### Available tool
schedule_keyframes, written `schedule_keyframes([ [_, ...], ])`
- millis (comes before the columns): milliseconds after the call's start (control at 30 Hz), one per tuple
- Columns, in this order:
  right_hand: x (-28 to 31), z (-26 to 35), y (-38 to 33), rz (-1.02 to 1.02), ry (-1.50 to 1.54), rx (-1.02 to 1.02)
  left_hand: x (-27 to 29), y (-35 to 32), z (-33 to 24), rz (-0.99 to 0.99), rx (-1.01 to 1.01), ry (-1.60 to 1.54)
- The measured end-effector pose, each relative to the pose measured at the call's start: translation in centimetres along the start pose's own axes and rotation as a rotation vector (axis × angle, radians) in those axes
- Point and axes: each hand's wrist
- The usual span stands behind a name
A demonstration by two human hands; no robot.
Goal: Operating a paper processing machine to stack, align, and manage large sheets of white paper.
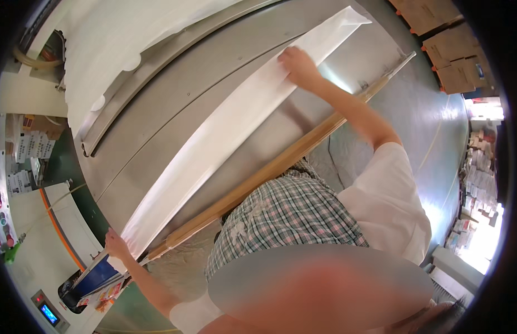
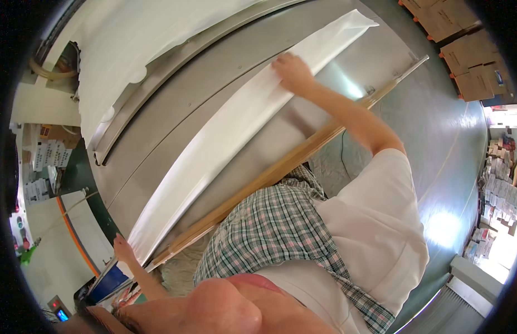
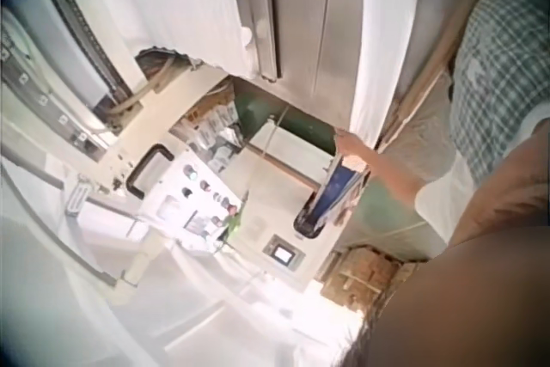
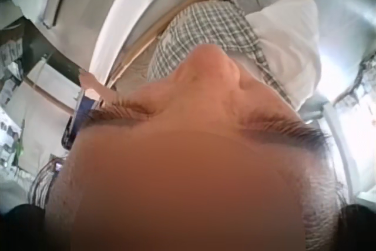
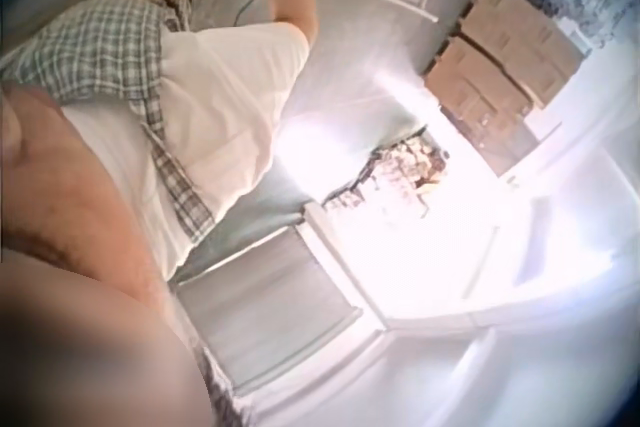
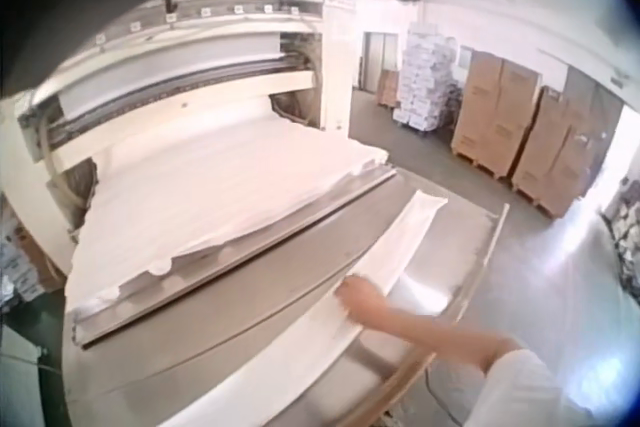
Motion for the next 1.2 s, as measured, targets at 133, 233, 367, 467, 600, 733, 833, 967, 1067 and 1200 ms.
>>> schedule_keyframes([
  [133,2.8,-9.7,2.3,-0.118,-0.157,-0.292,-0.1,-0.6,-9.2,-0.16,-0.186,-0.225],
  [233,4.7,-15.7,2.7,-0.175,-0.127,-0.327,2.4,-0.8,-18.1,0.109,-0.107,-0.24],
  [367,5.7,-18.6,2.5,-0.21,0.049,-0.009,4.7,-1.9,-25.1,0.122,0.063,-0.203],
  [467,5.9,-20.2,2.6,-0.05,0.067,-0.009,4.3,-1.5,-26.4,0.137,0.086,-0.175],
  [600,6.0,-21.5,3.6,-0.037,-0.215,-0.058,4.8,-1.4,-27.2,0.17,0.158,-0.18],
  [733,5.1,-26.4,5.7,-0.066,-0.451,-0.14,3.9,-1.7,-26.4,0.17,0.176,-0.155],
  [833,4.4,-32.5,7.4,-0.112,-0.493,-0.333,3.4,-1.8,-26.0,0.143,0.159,-0.152],
  [967,4.5,-38.0,8.3,-0.159,-0.373,-0.776,4.9,-1.4,-27.2,0.186,0.176,-0.104],
  [1067,3.6,-41.8,8.0,-0.283,-0.227,-0.904,5.9,-1.2,-28.4,0.198,0.224,-0.153],
  [1200,2.9,-43.8,8.3,-0.36,0.456,-0.928,5.2,-0.8,-28.4,0.225,0.185,-0.164],
])
Point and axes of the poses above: each hand's wrist, its own y-axis towards the middle knuckle, its own x-axis out of the back of the hand, z = x × y, and after that the axes turned 11 degrees about -x, right-handed
